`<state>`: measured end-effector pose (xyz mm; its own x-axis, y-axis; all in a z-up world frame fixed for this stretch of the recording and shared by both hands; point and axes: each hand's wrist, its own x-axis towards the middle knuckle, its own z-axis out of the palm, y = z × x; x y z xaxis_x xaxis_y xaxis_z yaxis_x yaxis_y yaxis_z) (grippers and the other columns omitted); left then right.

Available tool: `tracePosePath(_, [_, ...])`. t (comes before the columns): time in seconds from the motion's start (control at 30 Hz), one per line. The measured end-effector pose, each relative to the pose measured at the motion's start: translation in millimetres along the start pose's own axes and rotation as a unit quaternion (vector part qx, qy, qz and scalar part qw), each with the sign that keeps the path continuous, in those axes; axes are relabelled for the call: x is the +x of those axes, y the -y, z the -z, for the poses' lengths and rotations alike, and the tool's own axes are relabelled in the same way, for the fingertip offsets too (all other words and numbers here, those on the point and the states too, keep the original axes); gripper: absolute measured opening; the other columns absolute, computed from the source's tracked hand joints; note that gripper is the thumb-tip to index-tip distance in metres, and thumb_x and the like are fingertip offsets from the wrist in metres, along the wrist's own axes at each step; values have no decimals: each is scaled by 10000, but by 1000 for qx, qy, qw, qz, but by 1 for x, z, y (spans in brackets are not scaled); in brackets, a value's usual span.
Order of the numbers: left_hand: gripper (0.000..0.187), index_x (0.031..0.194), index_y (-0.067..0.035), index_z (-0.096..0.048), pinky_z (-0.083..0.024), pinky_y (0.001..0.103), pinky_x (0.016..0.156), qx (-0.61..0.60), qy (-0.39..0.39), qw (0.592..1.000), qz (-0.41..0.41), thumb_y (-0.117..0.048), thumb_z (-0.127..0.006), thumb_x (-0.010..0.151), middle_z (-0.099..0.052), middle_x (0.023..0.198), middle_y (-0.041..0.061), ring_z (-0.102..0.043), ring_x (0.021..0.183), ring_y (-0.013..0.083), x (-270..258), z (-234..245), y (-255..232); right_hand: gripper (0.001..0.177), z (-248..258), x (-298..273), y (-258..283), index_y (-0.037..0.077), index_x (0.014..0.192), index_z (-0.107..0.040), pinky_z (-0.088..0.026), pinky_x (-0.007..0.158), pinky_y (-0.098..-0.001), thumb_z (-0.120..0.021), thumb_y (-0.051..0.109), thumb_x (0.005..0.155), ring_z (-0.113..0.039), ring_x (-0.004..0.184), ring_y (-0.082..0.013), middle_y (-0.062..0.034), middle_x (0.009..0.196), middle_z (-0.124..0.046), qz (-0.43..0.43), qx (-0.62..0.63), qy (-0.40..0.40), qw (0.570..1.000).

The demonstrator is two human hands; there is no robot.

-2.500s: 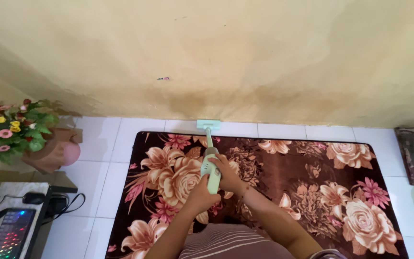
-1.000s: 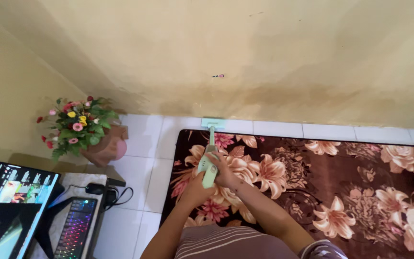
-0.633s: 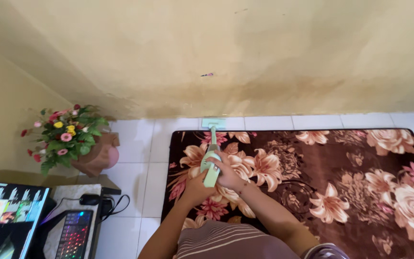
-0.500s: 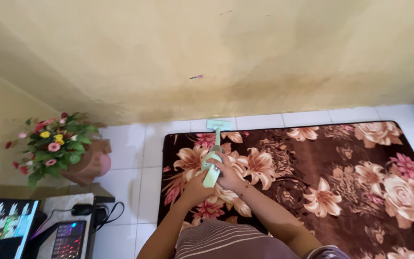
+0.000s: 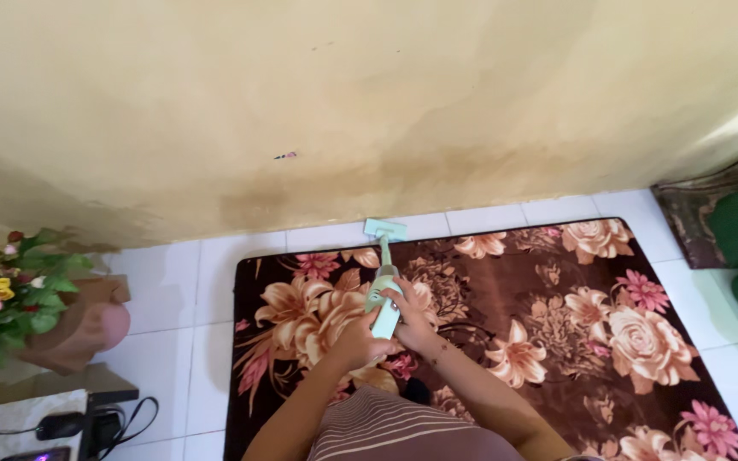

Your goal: The person uses a handheld vacuum cleaner to clean a floral-patterned rug in a room. They move the vacuum back and forth across the rug's surface, covering the central area and the edges near the walls and a computer desk.

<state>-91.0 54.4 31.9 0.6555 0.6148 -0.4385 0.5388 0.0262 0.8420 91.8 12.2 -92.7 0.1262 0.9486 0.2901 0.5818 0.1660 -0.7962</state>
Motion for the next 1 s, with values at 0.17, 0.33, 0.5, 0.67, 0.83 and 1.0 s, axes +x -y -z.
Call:
tracePosePath(0.17, [944,1514,-55,-440,-566,330,758,6,7,1000,2,-320,-727,654,-750,1060,170,-744,859,233,10,-5,-34,642,33,16,0,174,1280,-596,-494,1061,-454,-857,99,698,-511,1318,-438,-233,1486,-392,22,31,-11,999])
tracePosePath(0.33, [1020,1555,-55,-285,-587,337,789,-51,-4,998,20,-301,-745,678,-713,1114,159,-750,927,242,20,-22,-21,678,39,32,7,123,1337,-578,-432,1107,-505,-875,177,730,-411,1393,-524,-295,1520,-345,55,-19,6,998])
tracePosePath(0.5, [896,1520,-126,-396,-572,384,799,-11,-59,997,51,-268,-728,700,-718,1114,150,-729,953,278,4,-24,-1,606,18,36,16,147,1237,-672,-423,1074,-549,-908,208,682,-488,1310,-483,-246,1416,-494,111,-71,22,991])
tracePosePath(0.67, [718,1414,-100,-525,-556,435,873,37,-136,990,-7,-314,-712,755,-722,1142,189,-712,1038,343,-15,-9,7,583,-5,42,23,125,1263,-644,-447,1088,-502,-887,200,738,-524,1301,-434,-232,1397,-527,149,-10,15,989])
tracePosePath(0.83, [824,1488,-96,-410,-534,465,915,113,-165,978,59,-374,-726,780,-630,1260,245,-665,1101,396,-38,3,4,634,-37,44,31,134,1273,-640,-453,1095,-482,-895,199,697,-509,1317,-413,-203,1447,-494,128,18,50,990])
tracePosePath(1.0, [950,1587,-117,-290,-537,444,945,124,-118,973,154,-418,-685,777,-697,1239,232,-697,1121,366,-55,23,10,647,-69,49,34,135,1316,-621,-444,1092,-476,-884,180,726,-445,1410,-416,-211,1550,-365,92,88,137,982])
